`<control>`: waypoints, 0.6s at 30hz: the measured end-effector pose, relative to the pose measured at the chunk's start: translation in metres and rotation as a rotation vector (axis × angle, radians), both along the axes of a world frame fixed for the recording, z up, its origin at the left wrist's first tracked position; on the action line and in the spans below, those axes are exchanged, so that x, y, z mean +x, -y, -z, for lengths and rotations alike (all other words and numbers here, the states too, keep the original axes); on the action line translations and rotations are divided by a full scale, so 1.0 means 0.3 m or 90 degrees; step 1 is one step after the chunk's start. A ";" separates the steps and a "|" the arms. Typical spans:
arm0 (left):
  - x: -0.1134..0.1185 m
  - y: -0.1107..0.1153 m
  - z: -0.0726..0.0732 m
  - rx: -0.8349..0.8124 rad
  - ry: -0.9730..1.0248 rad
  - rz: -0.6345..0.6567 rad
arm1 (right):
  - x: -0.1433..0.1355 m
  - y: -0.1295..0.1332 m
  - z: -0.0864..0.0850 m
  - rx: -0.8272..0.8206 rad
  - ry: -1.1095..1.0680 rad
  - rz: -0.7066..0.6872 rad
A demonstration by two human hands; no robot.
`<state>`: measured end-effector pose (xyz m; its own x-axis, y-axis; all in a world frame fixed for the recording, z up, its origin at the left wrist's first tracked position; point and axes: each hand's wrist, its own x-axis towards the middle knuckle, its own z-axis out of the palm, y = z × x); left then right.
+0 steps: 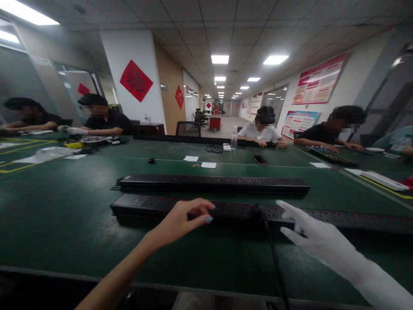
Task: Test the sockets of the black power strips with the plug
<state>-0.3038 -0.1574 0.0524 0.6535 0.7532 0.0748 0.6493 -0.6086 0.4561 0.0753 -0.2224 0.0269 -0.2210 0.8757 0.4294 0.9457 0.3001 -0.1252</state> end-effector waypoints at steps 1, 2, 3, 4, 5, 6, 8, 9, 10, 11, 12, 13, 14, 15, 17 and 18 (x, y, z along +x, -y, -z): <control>0.072 -0.060 -0.006 0.070 0.034 0.024 | -0.028 -0.051 -0.023 -0.043 0.016 -0.025; 0.141 -0.112 -0.004 0.131 0.021 0.041 | -0.058 -0.104 -0.041 -0.074 0.026 -0.068; 0.204 -0.156 0.006 0.169 -0.022 0.060 | -0.086 -0.155 -0.054 -0.104 0.041 -0.120; 0.258 -0.191 0.021 0.176 -0.062 0.078 | -0.111 -0.201 -0.059 -0.111 0.059 -0.151; 0.302 -0.217 0.042 0.165 -0.095 0.098 | -0.131 -0.238 -0.057 -0.109 0.080 -0.175; 0.336 -0.234 0.065 0.153 -0.123 0.116 | -0.147 -0.266 -0.049 -0.107 0.105 -0.189; 0.376 -0.250 0.111 0.149 -0.130 0.125 | -0.162 -0.299 -0.025 -0.063 0.122 -0.178; 0.386 -0.252 0.131 0.154 -0.127 0.115 | -0.164 -0.307 -0.012 -0.049 0.124 -0.168; 0.391 -0.252 0.147 0.158 -0.125 0.108 | -0.164 -0.311 0.000 -0.042 0.128 -0.164; 0.392 -0.251 0.160 0.163 -0.120 0.103 | -0.164 -0.312 0.010 -0.036 0.129 -0.162; 0.391 -0.250 0.168 0.169 -0.109 0.096 | -0.165 -0.312 0.017 -0.030 0.114 -0.163; 0.390 -0.249 0.172 0.172 -0.102 0.094 | -0.167 -0.311 0.023 -0.022 0.073 -0.161; 0.388 -0.249 0.174 0.174 -0.095 0.093 | -0.171 -0.310 0.028 -0.009 0.013 -0.151; 0.387 -0.249 0.173 0.175 -0.091 0.093 | -0.176 -0.310 0.032 0.012 -0.063 -0.134; 0.387 -0.251 0.169 0.173 -0.091 0.094 | -0.187 -0.311 0.039 0.053 -0.208 -0.098; 0.387 -0.251 0.167 0.171 -0.093 0.094 | -0.192 -0.313 0.041 0.066 -0.254 -0.085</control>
